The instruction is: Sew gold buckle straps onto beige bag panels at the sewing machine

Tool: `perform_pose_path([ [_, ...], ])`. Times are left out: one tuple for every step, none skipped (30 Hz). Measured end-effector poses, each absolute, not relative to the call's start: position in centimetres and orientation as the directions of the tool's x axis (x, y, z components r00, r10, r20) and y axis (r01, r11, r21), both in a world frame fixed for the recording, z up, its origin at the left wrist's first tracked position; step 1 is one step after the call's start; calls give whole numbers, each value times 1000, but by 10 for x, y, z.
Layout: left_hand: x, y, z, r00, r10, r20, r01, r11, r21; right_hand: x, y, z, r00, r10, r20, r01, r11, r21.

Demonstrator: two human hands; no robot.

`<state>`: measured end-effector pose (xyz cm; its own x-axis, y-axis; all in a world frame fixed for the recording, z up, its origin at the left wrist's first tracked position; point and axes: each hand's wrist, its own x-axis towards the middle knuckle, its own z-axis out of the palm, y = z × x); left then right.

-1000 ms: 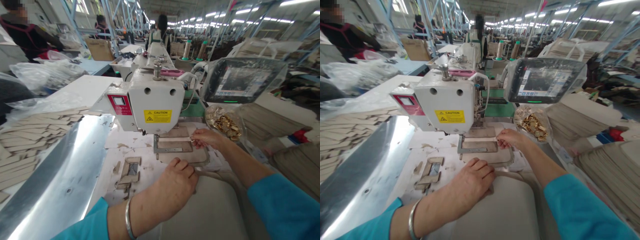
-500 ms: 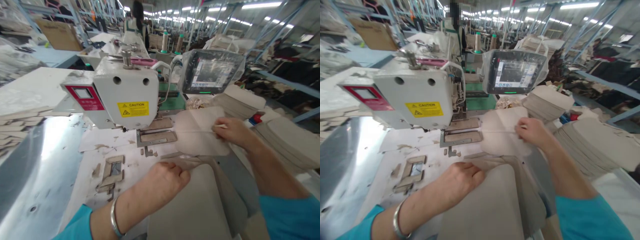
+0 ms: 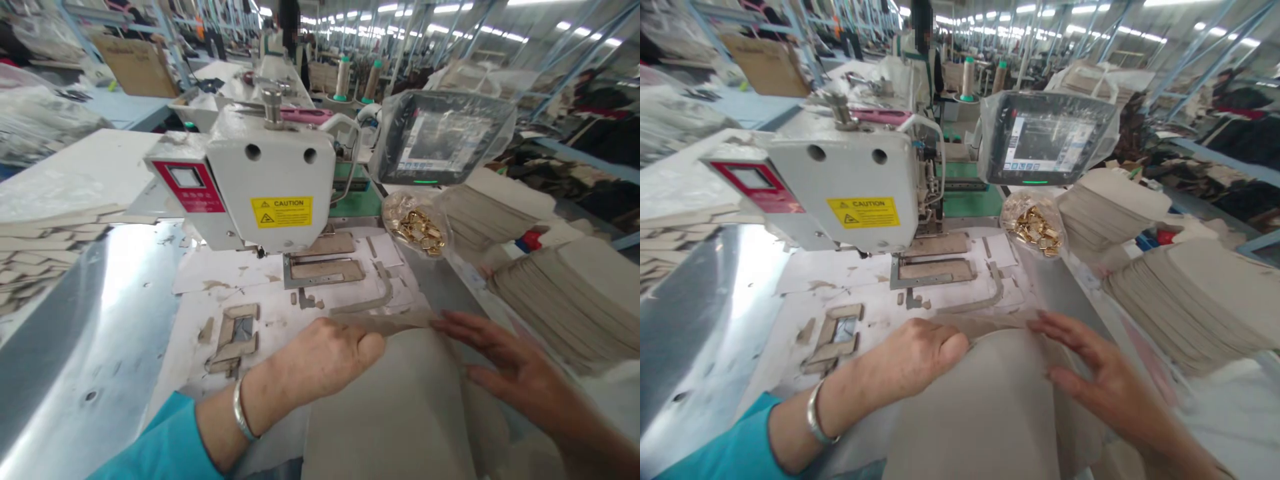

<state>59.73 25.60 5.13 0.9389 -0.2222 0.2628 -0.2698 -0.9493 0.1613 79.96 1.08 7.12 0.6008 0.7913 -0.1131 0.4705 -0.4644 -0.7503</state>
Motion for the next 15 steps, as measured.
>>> perform_pose_path([
  [597, 255, 51, 939, -220, 264, -265, -952, 150, 791, 27, 62, 557, 824, -104, 457, -409, -790],
  [597, 254, 51, 940, -218, 265, -261, -955, 140, 785, 40, 55, 513, 851, -113, 455, -381, -805],
  [597, 253, 52, 942, -212, 261, -253, -958, 133, 782, 51, 53, 476, 869, -133, 471, -380, -796],
  [597, 253, 52, 946, -203, 254, -241, -961, 132, 781, 59, 53, 437, 883, -172, 495, -396, -773],
  [597, 252, 51, 950, -187, 249, -224, -965, 133, 782, 64, 55, 388, 892, -230, 520, -418, -745],
  [597, 251, 51, 955, -166, 245, -203, -970, 136, 785, 67, 59, 334, 897, -290, 541, -434, -721],
  [597, 251, 50, 960, -141, 242, -178, -974, 140, 788, 68, 63, 283, 896, -342, 553, -444, -705],
  [597, 250, 49, 964, -115, 240, -152, -978, 143, 793, 67, 66, 247, 891, -381, 554, -452, -699],
  [596, 250, 48, 968, -87, 236, -125, -981, 148, 797, 65, 68, 236, 883, -406, 541, -466, -700],
  [596, 250, 47, 970, -63, 233, -100, -983, 152, 801, 63, 69, 241, 871, -427, 510, -488, -708],
  [597, 250, 46, 972, -48, 230, -86, -984, 156, 804, 60, 68, 259, 855, -449, 461, -518, -721],
  [597, 250, 45, 974, -35, 224, -73, -984, 165, 807, 57, 66, 288, 834, -470, 394, -551, -735],
  [597, 250, 46, 977, -18, 214, -58, -981, 185, 809, 54, 63, 326, 812, -483, 322, -576, -751],
  [597, 251, 47, 979, -3, 202, -48, -975, 217, 812, 52, 60, 374, 792, -482, 258, -588, -766],
  [596, 252, 48, 982, 4, 191, -47, -964, 262, 816, 50, 56, 432, 770, -469, 211, -592, -778],
])
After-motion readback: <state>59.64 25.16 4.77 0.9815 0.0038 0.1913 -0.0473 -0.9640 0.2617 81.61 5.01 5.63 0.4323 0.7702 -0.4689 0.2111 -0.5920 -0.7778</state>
